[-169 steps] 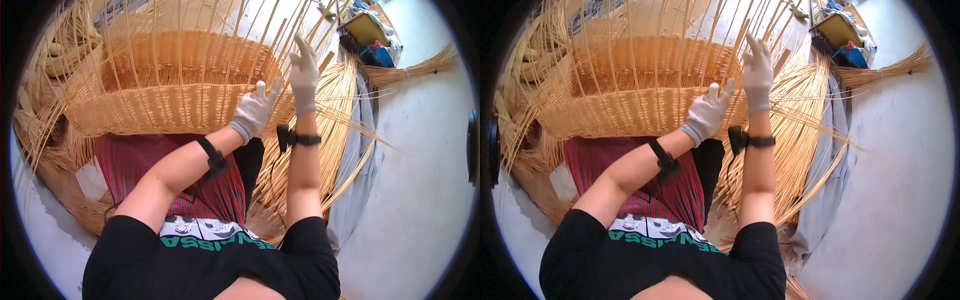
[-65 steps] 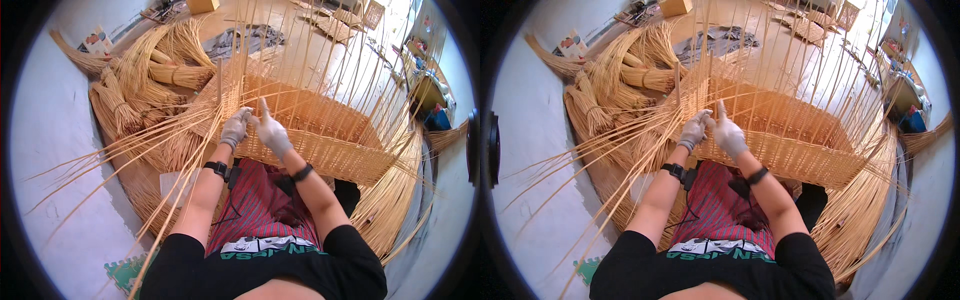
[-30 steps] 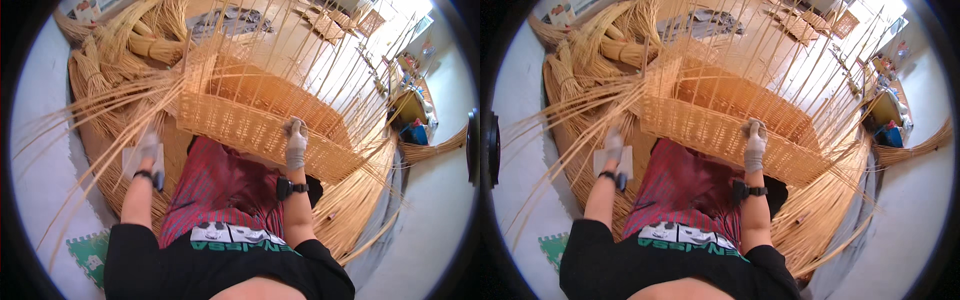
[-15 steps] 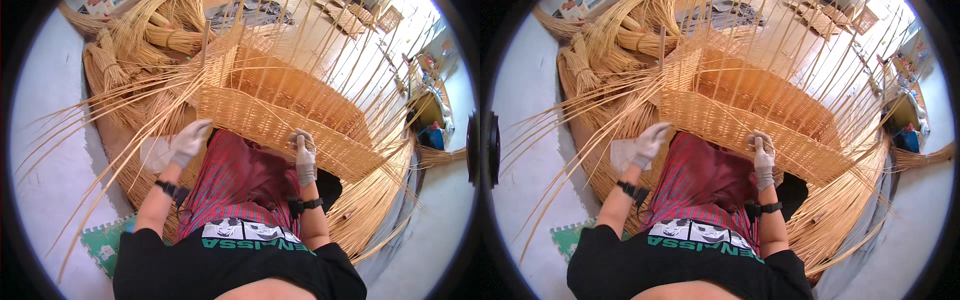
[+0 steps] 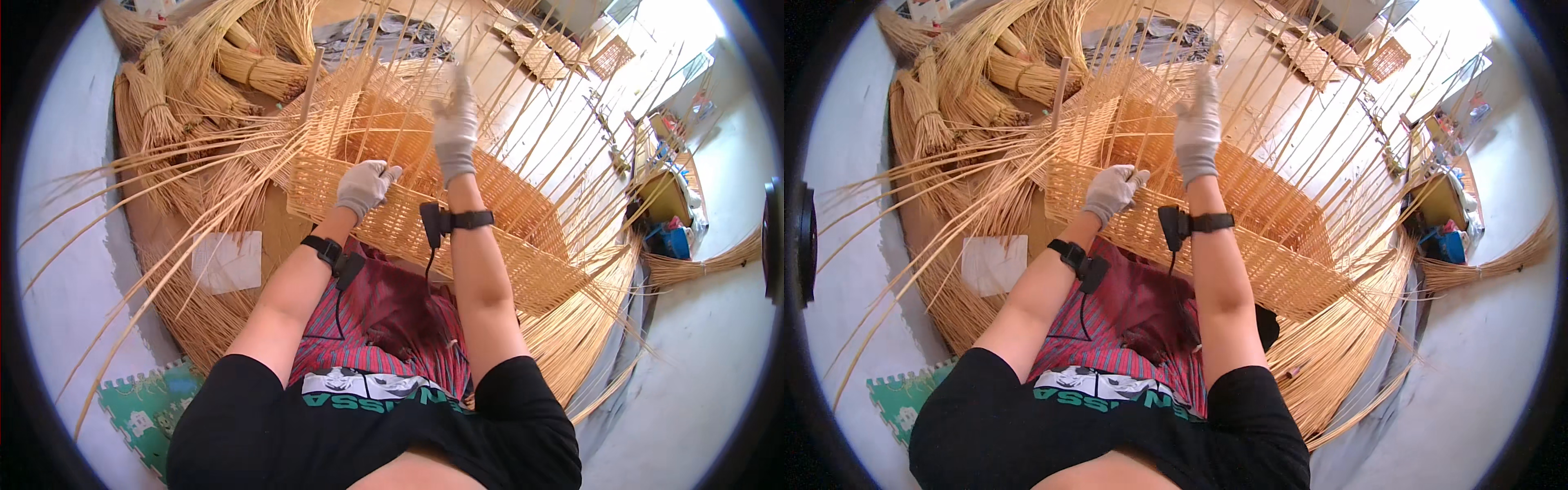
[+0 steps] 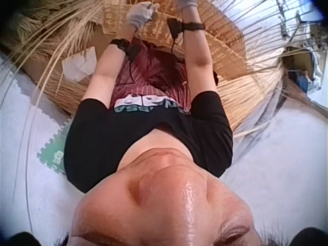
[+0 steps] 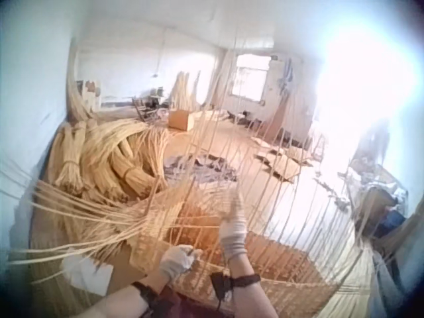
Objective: Weave long wicker strands into a large basket structure.
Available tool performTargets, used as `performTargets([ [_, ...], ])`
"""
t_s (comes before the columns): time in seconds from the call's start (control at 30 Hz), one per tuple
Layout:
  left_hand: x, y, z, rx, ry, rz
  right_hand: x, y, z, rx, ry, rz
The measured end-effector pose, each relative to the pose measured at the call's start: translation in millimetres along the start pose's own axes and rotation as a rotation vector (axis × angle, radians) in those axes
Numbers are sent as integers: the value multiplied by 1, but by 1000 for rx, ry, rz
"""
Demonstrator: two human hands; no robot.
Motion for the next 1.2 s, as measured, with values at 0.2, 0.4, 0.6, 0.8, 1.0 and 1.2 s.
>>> performTargets([
  [0.2,7,3,12,-163,93,88,163,-55,98,-1135,900,-126],
  [0.4,43,73,42,-598,503,-156,84,-30,102,-379,269,-212],
  [0.6,36,82,27,-814,647,-20,111,-79,124,-844,535,-120],
  [0.8,41,86,25,-603,374,-112,118,-93,92,-442,192,-359],
  [1.0,46,78,37,-760,435,-34,12,-48,69,-108,65,-144],
  [1.2,41,80,49,-856,526,79,202,-132,121,-442,624,-232],
])
Point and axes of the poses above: each hand's wrist, its own x-axis away from the middle knuckle, its own y-axis out of the palm, z = x × y, the point moved 4 cm from there along -x, towards the middle knuckle, and after that the axes turned 13 degrees about y, right-handed, at the moved point
